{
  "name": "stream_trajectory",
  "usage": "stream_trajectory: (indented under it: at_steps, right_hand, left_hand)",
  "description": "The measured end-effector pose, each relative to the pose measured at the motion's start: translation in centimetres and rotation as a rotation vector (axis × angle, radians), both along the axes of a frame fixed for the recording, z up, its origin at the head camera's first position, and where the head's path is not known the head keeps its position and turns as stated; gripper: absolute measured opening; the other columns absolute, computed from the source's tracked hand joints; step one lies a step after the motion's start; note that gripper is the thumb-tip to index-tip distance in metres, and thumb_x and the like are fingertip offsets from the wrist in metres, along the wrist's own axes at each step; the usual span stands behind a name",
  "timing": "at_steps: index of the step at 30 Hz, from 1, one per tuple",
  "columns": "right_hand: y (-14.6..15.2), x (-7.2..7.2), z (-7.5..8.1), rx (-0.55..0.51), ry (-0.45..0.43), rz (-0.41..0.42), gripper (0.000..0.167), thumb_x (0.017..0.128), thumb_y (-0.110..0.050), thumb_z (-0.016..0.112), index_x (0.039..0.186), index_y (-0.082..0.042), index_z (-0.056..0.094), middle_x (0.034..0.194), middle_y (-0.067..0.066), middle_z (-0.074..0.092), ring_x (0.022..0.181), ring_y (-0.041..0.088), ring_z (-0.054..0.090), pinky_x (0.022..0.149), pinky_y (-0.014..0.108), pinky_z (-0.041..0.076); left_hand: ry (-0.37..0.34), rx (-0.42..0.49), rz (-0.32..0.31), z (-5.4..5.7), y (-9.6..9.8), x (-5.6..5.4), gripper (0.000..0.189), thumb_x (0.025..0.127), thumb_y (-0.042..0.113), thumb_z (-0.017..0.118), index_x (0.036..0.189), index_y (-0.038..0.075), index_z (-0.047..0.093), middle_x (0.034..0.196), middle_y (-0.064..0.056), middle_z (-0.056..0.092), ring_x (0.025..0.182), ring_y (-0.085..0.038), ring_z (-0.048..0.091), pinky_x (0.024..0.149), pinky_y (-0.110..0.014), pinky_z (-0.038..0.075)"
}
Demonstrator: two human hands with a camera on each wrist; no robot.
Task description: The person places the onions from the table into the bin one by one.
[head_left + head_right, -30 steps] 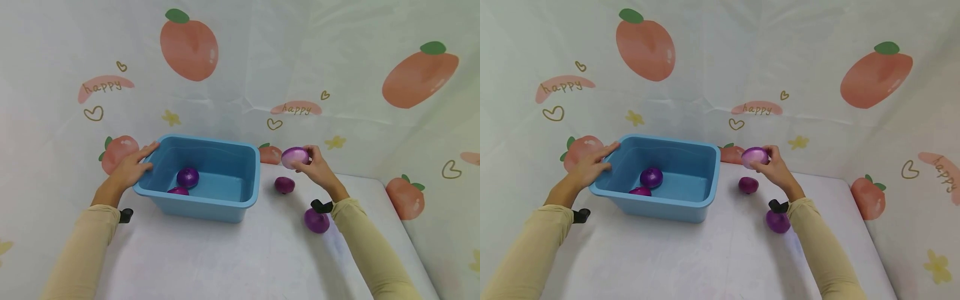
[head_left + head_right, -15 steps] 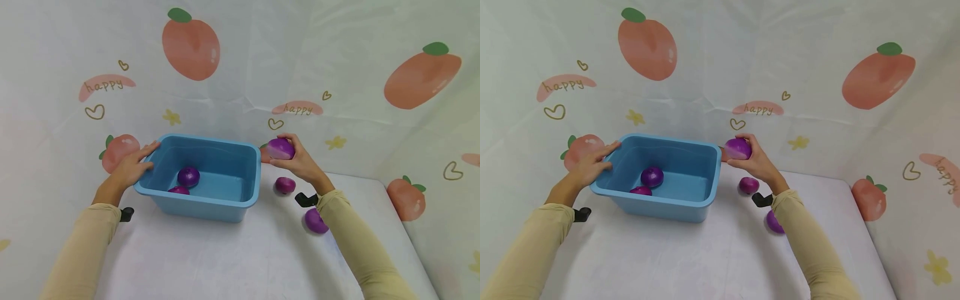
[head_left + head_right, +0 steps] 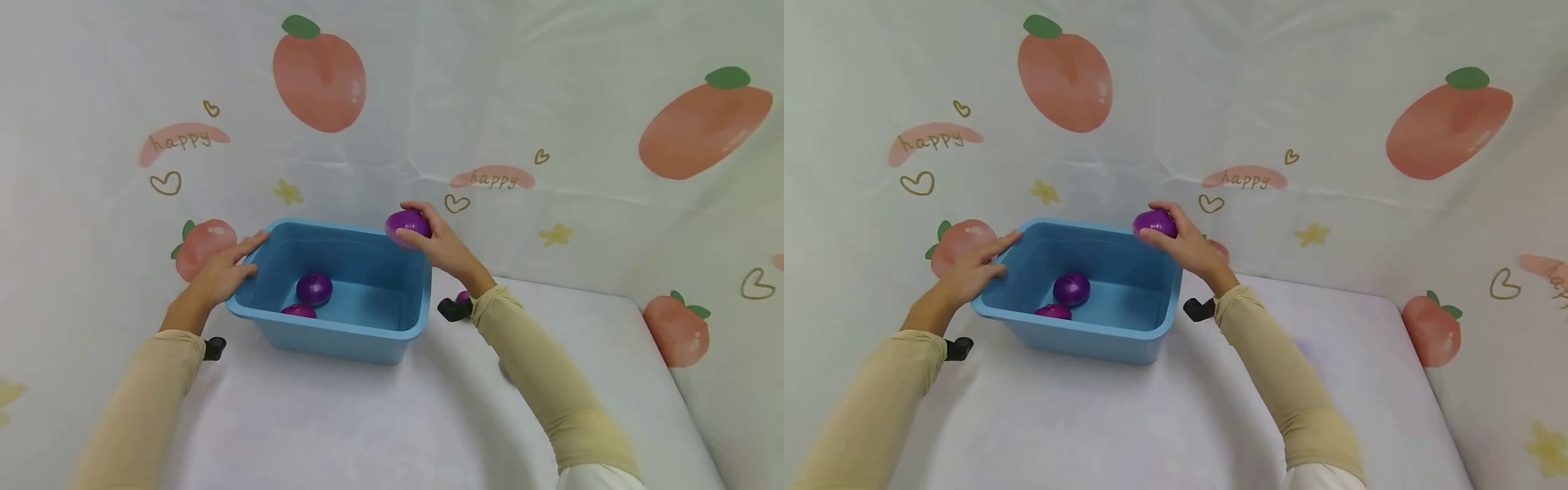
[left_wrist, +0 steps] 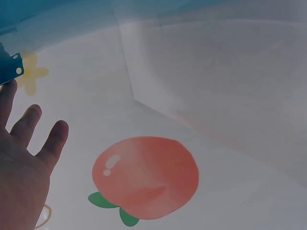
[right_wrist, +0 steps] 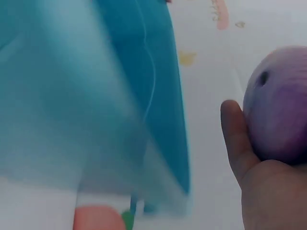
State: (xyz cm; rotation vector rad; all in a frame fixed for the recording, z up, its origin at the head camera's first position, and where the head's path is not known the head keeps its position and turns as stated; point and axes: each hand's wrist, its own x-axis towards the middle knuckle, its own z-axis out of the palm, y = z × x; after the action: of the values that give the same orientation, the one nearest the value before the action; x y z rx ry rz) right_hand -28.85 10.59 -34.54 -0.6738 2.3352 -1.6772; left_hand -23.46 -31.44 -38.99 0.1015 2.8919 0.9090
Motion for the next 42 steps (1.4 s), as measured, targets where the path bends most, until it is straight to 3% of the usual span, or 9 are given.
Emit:
stream_trajectory:
  at_steps: [7,13,19,25,29,42]
  right_hand:
    - [-4.4,-1.1,-0.6,0.058,0.035,0.047,0.083,0.085,-0.031,0.081,0.155,-0.025,0.036,0.154,0.004,0.045,0.138,0.026,0.048,0.105,0.047,0.056]
    - [-7.7,-2.0,-1.6,0.072,0.057,0.087,0.078,0.084,-0.032,0.082,0.151,-0.019,0.044,0.146,0.007,0.052,0.129,0.025,0.055,0.099,0.041,0.059]
    - [-10.2,-2.3,-2.3,0.094,0.102,0.145,0.079,0.082,-0.027,0.084,0.149,-0.016,0.045,0.149,0.007,0.051,0.132,0.025,0.053,0.099,0.039,0.059]
    - [-12.1,-2.5,-2.7,0.007,0.036,0.137,0.078,0.081,-0.032,0.085,0.148,-0.018,0.048,0.142,0.005,0.054,0.129,0.023,0.053,0.094,0.037,0.06]
    - [-12.4,-2.6,-3.2,0.008,0.014,0.121,0.074,0.082,-0.032,0.085,0.146,-0.021,0.05,0.142,0.003,0.054,0.129,0.023,0.053,0.094,0.037,0.061]
    - [-12.4,-2.4,-4.9,0.303,-0.004,0.255,0.08,0.079,-0.036,0.084,0.148,-0.027,0.046,0.147,0.002,0.05,0.132,0.024,0.052,0.097,0.037,0.059]
  left_hand:
    - [-0.019,0.018,0.018,-0.2,0.1,-0.1,0.07,0.1,0.027,0.044,0.162,0.042,0.016,0.17,-0.016,0.018,0.153,-0.056,0.019,0.106,-0.077,0.038]
    - [-0.011,0.028,0.026,-0.2,0.0,-0.1,0.069,0.1,0.027,0.044,0.161,0.044,0.018,0.171,-0.014,0.019,0.156,-0.049,0.018,0.109,-0.078,0.034]
    - [-0.011,0.032,0.019,-0.4,-0.1,0.0,0.069,0.101,0.026,0.045,0.161,0.043,0.017,0.171,-0.014,0.019,0.157,-0.049,0.017,0.109,-0.077,0.035]
    - [0.011,0.015,0.023,-0.2,-0.1,0.1,0.068,0.101,0.027,0.044,0.161,0.043,0.017,0.17,-0.013,0.021,0.154,-0.052,0.021,0.108,-0.076,0.038]
    - [0.017,0.022,0.02,-0.4,0.1,0.0,0.068,0.101,0.028,0.045,0.161,0.044,0.019,0.17,-0.012,0.023,0.155,-0.05,0.021,0.107,-0.075,0.038]
    - [-0.003,0.02,0.036,-0.2,0.0,-0.1,0.07,0.1,0.027,0.046,0.161,0.046,0.017,0.17,-0.014,0.02,0.153,-0.053,0.023,0.105,-0.073,0.042]
